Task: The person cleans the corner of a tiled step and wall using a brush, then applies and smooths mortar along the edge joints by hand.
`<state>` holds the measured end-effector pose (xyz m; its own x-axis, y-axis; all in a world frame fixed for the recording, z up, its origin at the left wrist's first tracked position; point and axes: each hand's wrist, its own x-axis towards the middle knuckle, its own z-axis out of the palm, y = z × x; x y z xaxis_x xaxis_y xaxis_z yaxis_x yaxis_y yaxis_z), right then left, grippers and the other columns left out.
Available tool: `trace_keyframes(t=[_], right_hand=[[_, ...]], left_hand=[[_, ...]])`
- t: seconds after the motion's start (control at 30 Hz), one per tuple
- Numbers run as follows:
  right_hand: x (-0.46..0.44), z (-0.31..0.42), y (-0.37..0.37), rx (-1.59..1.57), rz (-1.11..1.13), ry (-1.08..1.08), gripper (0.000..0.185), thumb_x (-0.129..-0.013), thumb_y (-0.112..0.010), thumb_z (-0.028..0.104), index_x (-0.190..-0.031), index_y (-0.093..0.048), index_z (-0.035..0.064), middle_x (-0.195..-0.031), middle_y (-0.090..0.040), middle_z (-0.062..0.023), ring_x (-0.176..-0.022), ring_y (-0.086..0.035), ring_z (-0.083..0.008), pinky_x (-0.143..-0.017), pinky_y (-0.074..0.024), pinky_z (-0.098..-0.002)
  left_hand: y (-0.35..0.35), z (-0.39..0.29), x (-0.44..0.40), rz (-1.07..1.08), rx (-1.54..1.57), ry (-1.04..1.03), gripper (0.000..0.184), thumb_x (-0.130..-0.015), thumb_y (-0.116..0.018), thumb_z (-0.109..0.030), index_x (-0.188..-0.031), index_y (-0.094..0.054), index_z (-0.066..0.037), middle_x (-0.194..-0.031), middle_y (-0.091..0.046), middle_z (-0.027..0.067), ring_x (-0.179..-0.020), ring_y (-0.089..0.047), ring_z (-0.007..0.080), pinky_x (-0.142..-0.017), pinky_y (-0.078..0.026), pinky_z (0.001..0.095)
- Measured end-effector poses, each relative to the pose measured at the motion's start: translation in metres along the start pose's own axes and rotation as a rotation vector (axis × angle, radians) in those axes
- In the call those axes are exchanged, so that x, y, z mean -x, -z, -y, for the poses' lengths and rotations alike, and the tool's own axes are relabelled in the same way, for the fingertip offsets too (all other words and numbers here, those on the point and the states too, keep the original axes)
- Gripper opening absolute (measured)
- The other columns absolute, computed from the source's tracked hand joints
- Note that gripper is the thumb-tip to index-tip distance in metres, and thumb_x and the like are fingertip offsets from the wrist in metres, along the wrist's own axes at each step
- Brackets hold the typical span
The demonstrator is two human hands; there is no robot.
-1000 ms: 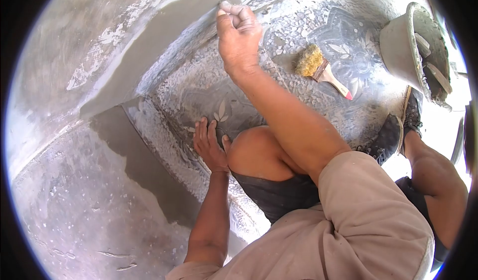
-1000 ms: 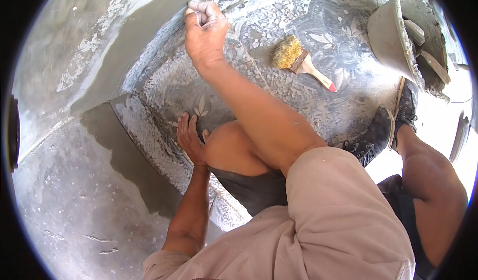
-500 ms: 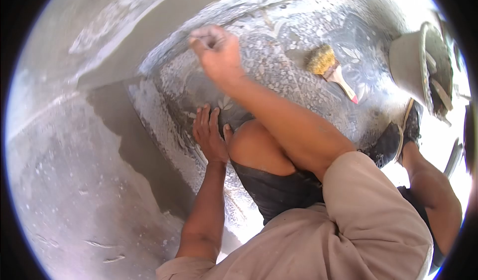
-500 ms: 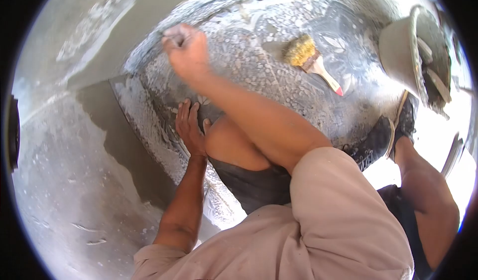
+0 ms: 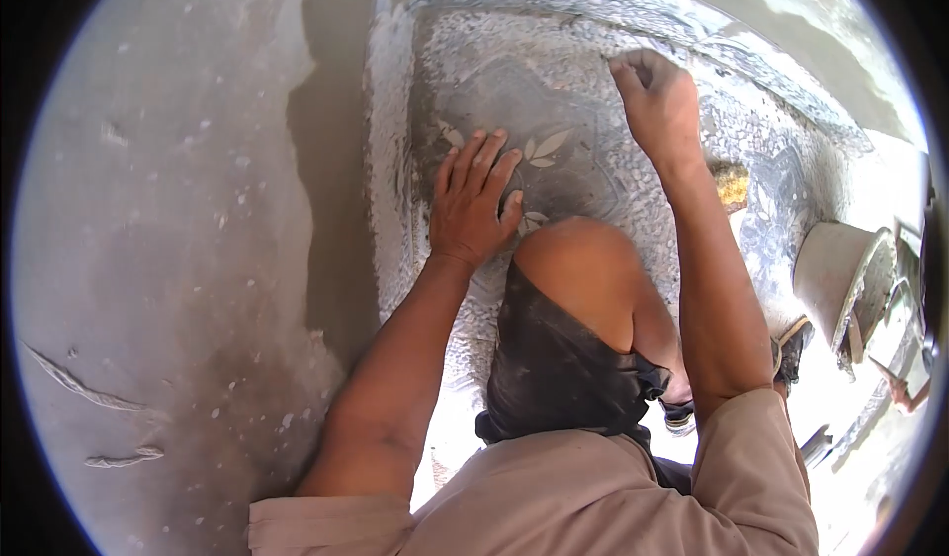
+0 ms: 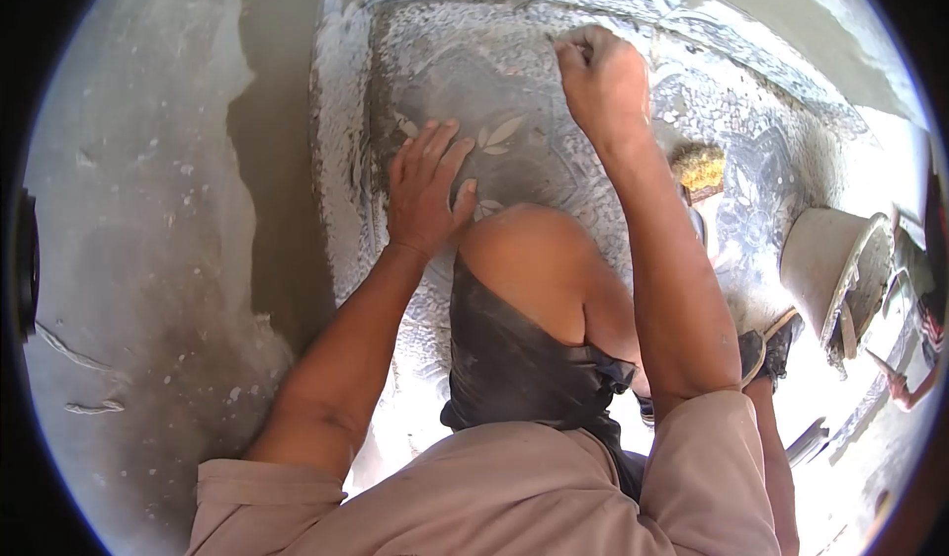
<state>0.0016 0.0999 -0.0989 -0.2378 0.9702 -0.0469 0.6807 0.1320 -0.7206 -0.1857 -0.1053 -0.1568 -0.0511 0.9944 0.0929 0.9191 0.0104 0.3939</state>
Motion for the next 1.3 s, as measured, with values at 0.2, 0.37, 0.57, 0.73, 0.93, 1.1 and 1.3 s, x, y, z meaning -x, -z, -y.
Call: trace_keyframes(t=[0.2,0.37,0.57,0.73,0.93,1.1,1.3], right_hand=[[-0.021,0.113,-0.052,-0.663,0.158,-0.231,0.026,-0.102,-0.066,0.024,-0.108,-0.07,-0.0011,-0.08,-0.065,-0.0065,-0.066,-0.058,-0.0172,-0.062,-0.0486,-0.0341],[-0.048,0.137,-0.1,-1.315,0.308,-0.415,0.017,-0.101,-0.066,0.011,-0.106,-0.066,-0.0053,-0.082,-0.058,-0.0031,-0.066,-0.049,-0.0104,-0.053,-0.0373,-0.0292],[-0.057,0.157,-0.114,-1.205,0.246,-0.448,0.016,-0.101,-0.068,0.011,-0.108,-0.072,-0.0025,-0.08,-0.055,-0.0011,-0.065,-0.048,-0.0106,-0.054,-0.039,-0.0285],[-0.063,0.158,-0.131,-1.342,0.336,-0.488,0.016,-0.102,-0.066,0.012,-0.108,-0.072,-0.0008,-0.079,-0.056,-0.0009,-0.064,-0.048,-0.0125,-0.055,-0.042,-0.0303],[-0.065,0.164,-0.135,-1.372,0.399,-0.519,0.019,-0.106,-0.056,0.013,-0.109,-0.067,-0.0014,-0.072,-0.052,-0.0017,-0.063,-0.049,-0.0149,-0.058,-0.0466,-0.0337],[-0.064,0.169,-0.129,-1.403,0.432,-0.532,0.018,-0.107,-0.054,0.013,-0.109,-0.065,-0.002,-0.071,-0.05,-0.0026,-0.061,-0.049,-0.0169,-0.064,-0.0509,-0.0379],[-0.069,0.169,-0.129,-1.448,0.468,-0.554,0.017,-0.104,-0.058,0.011,-0.107,-0.066,-0.0032,-0.073,-0.051,-0.0039,-0.062,-0.047,-0.0167,-0.06,-0.0439,-0.0356]], left_hand=[[-0.003,0.005,-0.001,-0.045,0.0,-0.036,0.057,-0.087,-0.068,-0.026,-0.141,-0.056,-0.016,-0.157,-0.048,0.0087,-0.15,-0.039,0.0315,-0.121,-0.03,0.0548],[-0.003,0.005,0.0,-0.059,0.02,-0.026,0.055,-0.087,-0.067,-0.027,-0.139,-0.057,-0.015,-0.155,-0.049,0.0098,-0.149,-0.04,0.0323,-0.12,-0.031,0.0564],[-0.003,0.006,0.001,0.039,0.018,0.027,0.056,-0.092,-0.066,-0.033,-0.144,-0.052,-0.02,-0.164,-0.04,0.0034,-0.155,-0.03,0.0255,-0.127,-0.023,0.0527],[0.0,0.005,-0.002,-0.023,0.059,-0.008,0.048,-0.086,-0.069,-0.029,-0.13,-0.062,-0.01,-0.148,-0.054,0.0131,-0.149,-0.04,0.0332,-0.122,-0.029,0.0572],[-0.003,0.007,0.001,0.092,0.022,0.038,0.056,-0.092,-0.065,-0.033,-0.145,-0.052,-0.018,-0.164,-0.04,0.0053,-0.156,-0.029,0.026,-0.127,-0.021,0.0533],[-0.002,0.004,-0.002,-0.022,0.054,-0.002,0.044,-0.086,-0.067,-0.03,-0.124,-0.065,-0.007,-0.145,-0.055,0.0144,-0.147,-0.042,0.0344,-0.123,-0.027,0.0572],[-0.003,0.006,0.002,0.114,0.013,0.049,0.055,-0.095,-0.061,-0.033,-0.147,-0.05,-0.019,-0.165,-0.038,0.0052,-0.157,-0.027,0.0258,-0.128,-0.02,0.0529]])
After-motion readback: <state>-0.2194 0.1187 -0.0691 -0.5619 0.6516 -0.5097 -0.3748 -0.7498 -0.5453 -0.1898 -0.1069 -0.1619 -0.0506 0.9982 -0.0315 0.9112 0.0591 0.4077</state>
